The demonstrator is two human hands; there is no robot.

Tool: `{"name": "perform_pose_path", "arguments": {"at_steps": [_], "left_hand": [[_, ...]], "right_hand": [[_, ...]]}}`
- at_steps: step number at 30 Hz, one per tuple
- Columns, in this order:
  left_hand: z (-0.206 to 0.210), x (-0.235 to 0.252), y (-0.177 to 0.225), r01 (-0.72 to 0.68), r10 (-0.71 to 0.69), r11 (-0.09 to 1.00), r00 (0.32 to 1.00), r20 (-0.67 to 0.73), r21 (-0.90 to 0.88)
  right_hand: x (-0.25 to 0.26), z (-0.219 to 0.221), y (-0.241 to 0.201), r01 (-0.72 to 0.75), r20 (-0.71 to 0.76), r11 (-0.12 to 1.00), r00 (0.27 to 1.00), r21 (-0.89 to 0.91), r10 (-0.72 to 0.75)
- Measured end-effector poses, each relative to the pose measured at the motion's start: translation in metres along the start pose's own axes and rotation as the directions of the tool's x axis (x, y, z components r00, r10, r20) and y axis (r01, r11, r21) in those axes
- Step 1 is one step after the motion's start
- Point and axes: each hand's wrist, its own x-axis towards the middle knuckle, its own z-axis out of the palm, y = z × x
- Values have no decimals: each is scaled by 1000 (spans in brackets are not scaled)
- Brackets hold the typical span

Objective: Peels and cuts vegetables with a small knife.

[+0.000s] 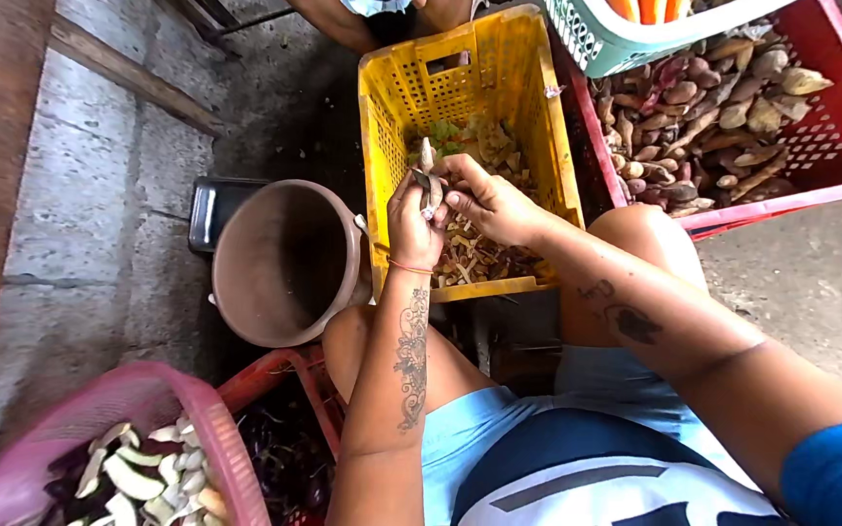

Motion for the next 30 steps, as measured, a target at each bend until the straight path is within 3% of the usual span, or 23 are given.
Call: {"name": "perform_pose_path", "arguments": {"at_steps": [3, 10, 14, 19, 30], "left_hand": [[0, 0, 2, 24, -24, 1000, 999, 42, -5], [-5, 0, 2, 80, -79, 997, 995, 64, -4], [-8, -1, 1, 96, -95, 995, 989, 112, -1], [-10, -2, 3, 112, -113, 994, 980, 161, 14], [-18, -5, 5, 170, -188, 982, 943, 274, 88]], "right_hand": [[-1, -4, -1, -17, 22, 1000, 1000, -21, 17], [2, -4, 7, 106, -67, 989, 991, -101, -113], [2, -8, 7, 91, -68, 991, 993, -103, -98], [3, -18, 4, -40, 26, 995, 999, -95, 43], [6, -22, 12, 40, -73, 998, 996, -49, -43]]}}
